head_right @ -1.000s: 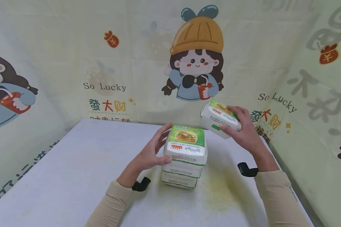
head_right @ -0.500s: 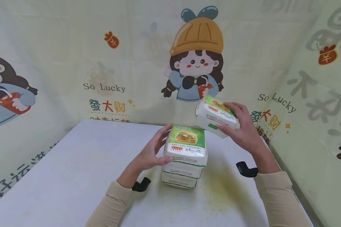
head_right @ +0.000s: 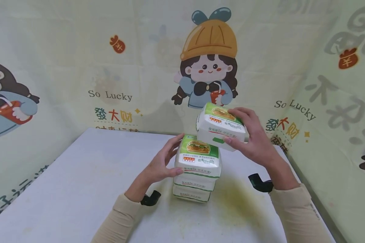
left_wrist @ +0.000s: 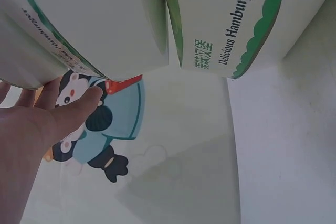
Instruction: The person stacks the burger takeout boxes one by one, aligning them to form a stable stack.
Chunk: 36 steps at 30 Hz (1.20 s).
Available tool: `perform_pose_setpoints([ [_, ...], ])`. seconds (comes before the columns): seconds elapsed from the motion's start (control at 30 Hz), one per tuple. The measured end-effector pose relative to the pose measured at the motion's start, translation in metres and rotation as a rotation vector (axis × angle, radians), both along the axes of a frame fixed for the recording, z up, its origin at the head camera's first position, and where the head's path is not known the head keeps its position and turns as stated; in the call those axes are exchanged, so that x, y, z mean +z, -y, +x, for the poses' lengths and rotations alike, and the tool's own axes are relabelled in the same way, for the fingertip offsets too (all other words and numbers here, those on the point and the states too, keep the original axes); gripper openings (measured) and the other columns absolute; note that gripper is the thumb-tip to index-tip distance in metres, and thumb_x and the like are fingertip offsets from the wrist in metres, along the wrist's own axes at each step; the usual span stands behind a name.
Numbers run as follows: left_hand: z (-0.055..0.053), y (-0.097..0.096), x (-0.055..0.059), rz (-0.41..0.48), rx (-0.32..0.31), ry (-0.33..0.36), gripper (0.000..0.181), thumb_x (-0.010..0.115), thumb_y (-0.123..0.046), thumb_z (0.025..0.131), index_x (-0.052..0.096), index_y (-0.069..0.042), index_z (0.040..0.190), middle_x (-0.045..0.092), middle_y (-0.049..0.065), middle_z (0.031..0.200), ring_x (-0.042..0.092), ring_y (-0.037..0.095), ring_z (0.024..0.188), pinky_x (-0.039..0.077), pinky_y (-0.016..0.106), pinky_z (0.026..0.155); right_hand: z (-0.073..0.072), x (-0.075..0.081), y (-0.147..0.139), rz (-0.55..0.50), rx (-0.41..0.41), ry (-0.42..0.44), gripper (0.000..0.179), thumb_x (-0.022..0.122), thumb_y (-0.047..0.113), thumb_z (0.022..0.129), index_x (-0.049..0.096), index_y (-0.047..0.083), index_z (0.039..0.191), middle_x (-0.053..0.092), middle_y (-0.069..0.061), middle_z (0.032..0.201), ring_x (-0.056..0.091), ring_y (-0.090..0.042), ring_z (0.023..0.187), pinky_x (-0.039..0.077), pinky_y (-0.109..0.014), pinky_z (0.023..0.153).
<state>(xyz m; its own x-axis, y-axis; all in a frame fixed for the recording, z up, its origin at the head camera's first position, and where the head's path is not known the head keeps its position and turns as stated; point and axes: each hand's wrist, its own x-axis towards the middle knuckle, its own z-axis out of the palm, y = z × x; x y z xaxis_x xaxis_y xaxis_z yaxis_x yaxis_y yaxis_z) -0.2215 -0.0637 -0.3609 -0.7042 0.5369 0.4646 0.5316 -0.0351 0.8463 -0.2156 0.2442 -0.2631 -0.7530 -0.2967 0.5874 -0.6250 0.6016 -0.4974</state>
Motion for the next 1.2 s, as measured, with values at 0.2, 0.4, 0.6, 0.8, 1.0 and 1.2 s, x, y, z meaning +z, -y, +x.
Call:
perform_pose_setpoints([
  [0.2,0.0,0.0,0.002,-0.004,0.003,-0.003,0.094,0.077,-0.039,0.082,0.021,-0.027,0.157,0.025,-0.007,0.159,0.026,0.015,0.149,0.027,0.048,0.121,0.006,0.004,0.008,0.029,0.038,0.008,0.075,0.075,0.012,0.082,0.044,0.028,0.149,0.034,0.002,0.152,0.039,-0.01,0.119,0.049,-0.009,0.078],
  [0.4,-0.001,-0.001,0.0,-0.008,0.003,-0.003,0.093,0.077,-0.036,0.082,0.022,-0.027,0.157,0.026,-0.006,0.158,0.025,0.015,0.149,0.028,0.048,0.121,0.01,0.004,0.014,0.056,0.087,0.018,0.079,0.076,0.009,0.08,0.042,0.026,0.15,0.033,0.0,0.153,0.037,-0.009,0.122,0.05,-0.01,0.077],
  [0.6,-0.002,-0.001,0.0,-0.003,-0.004,-0.005,0.092,0.076,-0.04,0.083,0.022,-0.03,0.156,0.026,-0.008,0.157,0.026,0.014,0.149,0.028,0.049,0.121,0.013,0.005,0.021,0.085,0.12,0.04,0.082,0.077,0.009,0.078,0.042,0.026,0.15,0.031,-0.002,0.154,0.038,-0.015,0.123,0.047,-0.011,0.08],
  [0.8,-0.002,0.0,0.001,-0.004,-0.003,0.008,0.091,0.076,-0.042,0.083,0.022,-0.034,0.155,0.027,-0.009,0.157,0.026,0.014,0.148,0.028,0.05,0.12,0.018,0.006,0.027,0.116,0.112,0.086,0.082,0.079,0.017,0.08,0.039,0.03,0.15,0.026,-0.002,0.157,0.037,-0.027,0.129,0.046,-0.012,0.084],
  [1.0,-0.002,0.0,0.001,-0.004,-0.006,0.021,0.092,0.077,-0.045,0.082,0.022,-0.035,0.155,0.029,-0.01,0.156,0.027,0.012,0.147,0.027,0.05,0.12,0.02,0.005,0.031,0.148,0.115,0.101,0.083,0.079,0.02,0.081,0.037,0.032,0.151,0.024,-0.002,0.157,0.035,-0.027,0.131,0.048,-0.016,0.085],
  [1.2,-0.001,0.001,0.003,-0.016,0.01,0.038,0.092,0.078,-0.042,0.081,0.023,-0.037,0.154,0.03,-0.011,0.154,0.028,0.011,0.146,0.028,0.049,0.12,0.023,0.004,0.036,0.167,0.113,0.114,0.08,0.079,0.028,0.081,0.038,0.038,0.15,0.023,0.0,0.156,0.036,-0.026,0.13,0.055,-0.025,0.081],
])
